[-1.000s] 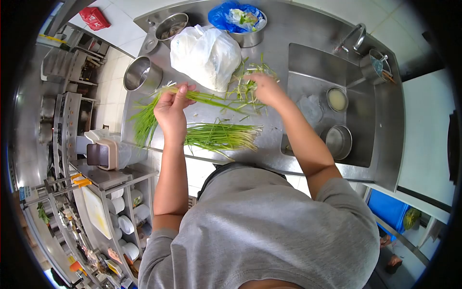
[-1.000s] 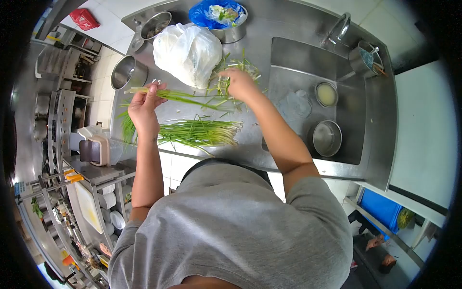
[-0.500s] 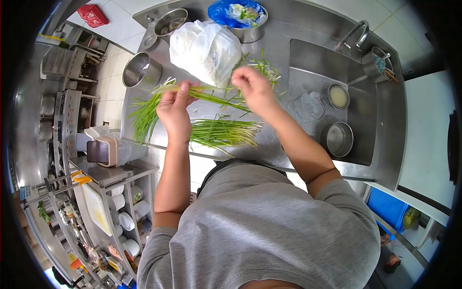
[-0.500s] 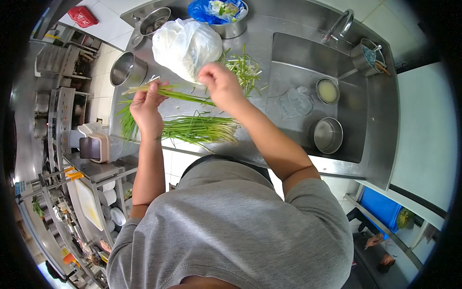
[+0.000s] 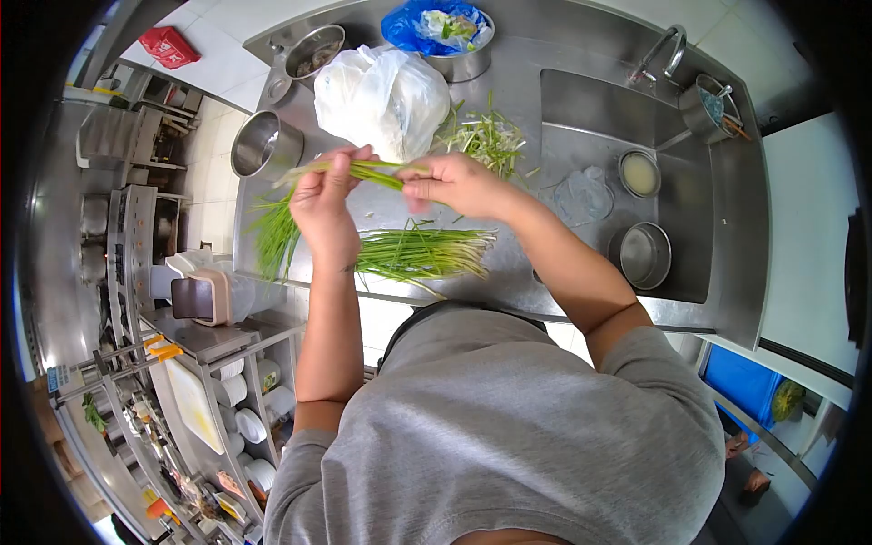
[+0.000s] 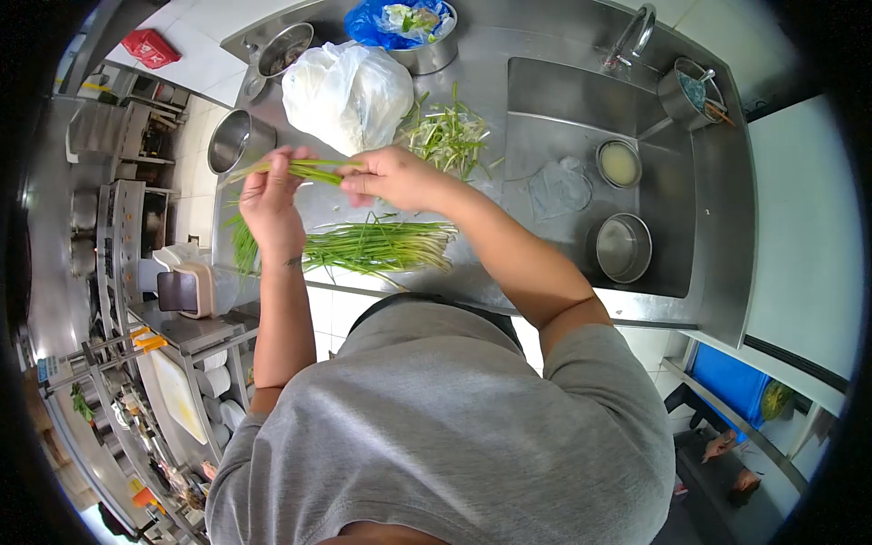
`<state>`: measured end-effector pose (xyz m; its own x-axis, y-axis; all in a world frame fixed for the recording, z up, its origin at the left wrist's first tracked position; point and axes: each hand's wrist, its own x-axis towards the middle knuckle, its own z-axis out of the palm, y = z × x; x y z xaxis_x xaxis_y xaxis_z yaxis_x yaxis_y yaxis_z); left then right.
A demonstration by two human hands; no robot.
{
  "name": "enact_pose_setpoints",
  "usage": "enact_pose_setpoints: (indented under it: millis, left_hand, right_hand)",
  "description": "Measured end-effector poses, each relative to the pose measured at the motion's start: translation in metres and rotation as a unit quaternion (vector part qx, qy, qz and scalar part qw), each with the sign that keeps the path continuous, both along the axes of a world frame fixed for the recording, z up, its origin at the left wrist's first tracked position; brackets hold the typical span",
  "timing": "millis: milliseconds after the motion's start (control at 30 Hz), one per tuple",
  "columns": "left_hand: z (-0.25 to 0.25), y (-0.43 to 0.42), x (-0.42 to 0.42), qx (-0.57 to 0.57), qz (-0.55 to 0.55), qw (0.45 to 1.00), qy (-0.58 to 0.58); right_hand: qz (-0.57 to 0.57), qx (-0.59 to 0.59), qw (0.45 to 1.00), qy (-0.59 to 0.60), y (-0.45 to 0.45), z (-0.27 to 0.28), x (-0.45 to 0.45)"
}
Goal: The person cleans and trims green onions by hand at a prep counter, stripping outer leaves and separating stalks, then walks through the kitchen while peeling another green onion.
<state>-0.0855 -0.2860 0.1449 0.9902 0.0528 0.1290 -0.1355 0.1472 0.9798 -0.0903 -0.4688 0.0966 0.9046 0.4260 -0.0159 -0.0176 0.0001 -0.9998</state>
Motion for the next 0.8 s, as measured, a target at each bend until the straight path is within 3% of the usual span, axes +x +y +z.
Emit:
enact_pose_setpoints:
  millis: [33, 167, 367, 567, 667, 767, 800]
  left_hand:
    - [0.002, 0.005, 0.004, -0.013, 0.021, 1.000, -0.005]
    - [0.009, 0.046, 0.018, -0.058, 0.103, 0.993, -0.023]
    - [0.018, 0.083, 0.025, -0.144, 0.095, 0.982, -0.070]
    - [0.024, 0.092, 0.021, -0.141, 0.087, 0.983, -0.082]
    - [0.024, 0.091, 0.020, -0.128, 0.110, 0.982, -0.084]
    - [0.030, 0.094, 0.018, -0.144, 0.145, 0.974, -0.096]
    - [0.031, 0.094, 0.018, -0.126, 0.150, 0.976, -0.094]
  right_hand:
    - [0.020, -0.003, 0.998, 0.065, 0.001, 0.001, -0.001]
    - [-0.048, 0.012, 0.998, -0.027, -0.015, -0.002, -0.012]
    - [-0.078, -0.005, 0.996, 0.032, -0.035, -0.002, -0.020]
    - [-0.160, -0.112, 0.978, -0.067, -0.039, -0.001, -0.022]
    - [-0.235, -0.078, 0.966, -0.077, -0.040, 0.011, -0.023]
    - [-0.331, 0.196, 0.923, -0.010, -0.059, -0.014, -0.008]
    - [-0.331, 0.135, 0.934, -0.010, -0.066, -0.019, -0.002]
